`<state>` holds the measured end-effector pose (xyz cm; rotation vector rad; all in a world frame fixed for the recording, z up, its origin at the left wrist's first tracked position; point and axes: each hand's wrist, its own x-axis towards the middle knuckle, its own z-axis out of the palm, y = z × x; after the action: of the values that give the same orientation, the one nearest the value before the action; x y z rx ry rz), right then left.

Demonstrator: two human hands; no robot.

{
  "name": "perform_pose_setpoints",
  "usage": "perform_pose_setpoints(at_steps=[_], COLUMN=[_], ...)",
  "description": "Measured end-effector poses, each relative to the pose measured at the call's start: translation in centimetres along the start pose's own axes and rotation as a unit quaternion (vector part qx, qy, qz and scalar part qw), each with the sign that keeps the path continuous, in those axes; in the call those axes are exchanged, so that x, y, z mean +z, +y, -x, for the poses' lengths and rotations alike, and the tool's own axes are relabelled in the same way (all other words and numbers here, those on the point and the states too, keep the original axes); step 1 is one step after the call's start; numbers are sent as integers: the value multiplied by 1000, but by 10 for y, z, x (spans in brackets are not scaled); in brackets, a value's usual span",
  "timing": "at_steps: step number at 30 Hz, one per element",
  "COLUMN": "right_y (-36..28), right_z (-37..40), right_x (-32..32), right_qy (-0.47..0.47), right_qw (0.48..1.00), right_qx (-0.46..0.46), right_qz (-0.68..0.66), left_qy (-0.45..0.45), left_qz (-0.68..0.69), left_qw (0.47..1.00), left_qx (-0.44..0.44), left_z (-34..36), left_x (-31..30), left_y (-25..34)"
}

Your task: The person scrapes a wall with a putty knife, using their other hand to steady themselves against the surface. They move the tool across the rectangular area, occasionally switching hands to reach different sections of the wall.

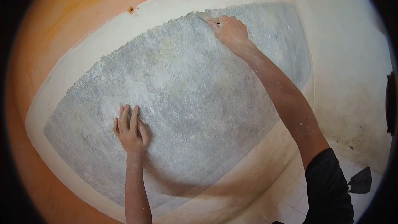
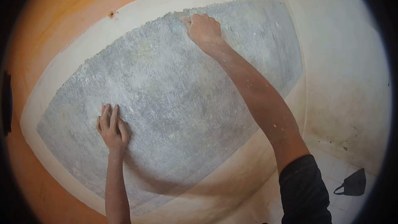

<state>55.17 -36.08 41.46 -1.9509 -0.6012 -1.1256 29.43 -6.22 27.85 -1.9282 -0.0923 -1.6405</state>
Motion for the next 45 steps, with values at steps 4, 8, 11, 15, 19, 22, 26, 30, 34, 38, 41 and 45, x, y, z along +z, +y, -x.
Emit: perform_pose_setpoints(at_steps=[4, 8, 11, 15, 19, 22, 26, 30, 34, 38, 41, 45], right_y=[10, 15, 29, 37, 26, 23, 29, 44, 41, 46, 49, 47], right_z=[-3, -7, -6, -10, -14, -8, -19, -21, -24, -28, -19, -20], right_x=[0, -2, 8, 1, -13, -15, -18, -18, -17, -9, -7, -8], right_qy=[-6, 10, 1, 42, 7, -51, -53, -62, 9, -17, -18, 22], right_qw=[1000, 999, 999, 997, 995, 994, 993, 992, 991, 991, 990, 988], right_qx=[11, -28, -19, -58, -98, -93, -100, -104, -130, -131, -138, -151], right_qz=[11, 23, 31, -33, -35, -23, -18, -41, 18, -6, 9, -19], left_qy=[-4, -12, -24, -26, 8, 45, 36, 14, 7, 8, 3, 8], left_qz=[4, -7, -9, -32, -48, -34, -47, -75, -82, -88, -83, -87], left_qw=[1000, 1000, 1000, 997, 994, 984, 987, 990, 989, 989, 989, 989], left_qx=[-2, -7, -14, -64, -94, -167, -149, -120, -121, -119, -125, -122], left_z=[1, -2, -2, -7, -44, -62, -56, -44, -45, -45, -46, -45], left_x=[0, -2, -1, 15, 42, 70, 72, 65, 66, 67, 65, 64], left_y=[-1, 2, 7, 30, 84, 124, 120, 118, 120, 118, 121, 120])
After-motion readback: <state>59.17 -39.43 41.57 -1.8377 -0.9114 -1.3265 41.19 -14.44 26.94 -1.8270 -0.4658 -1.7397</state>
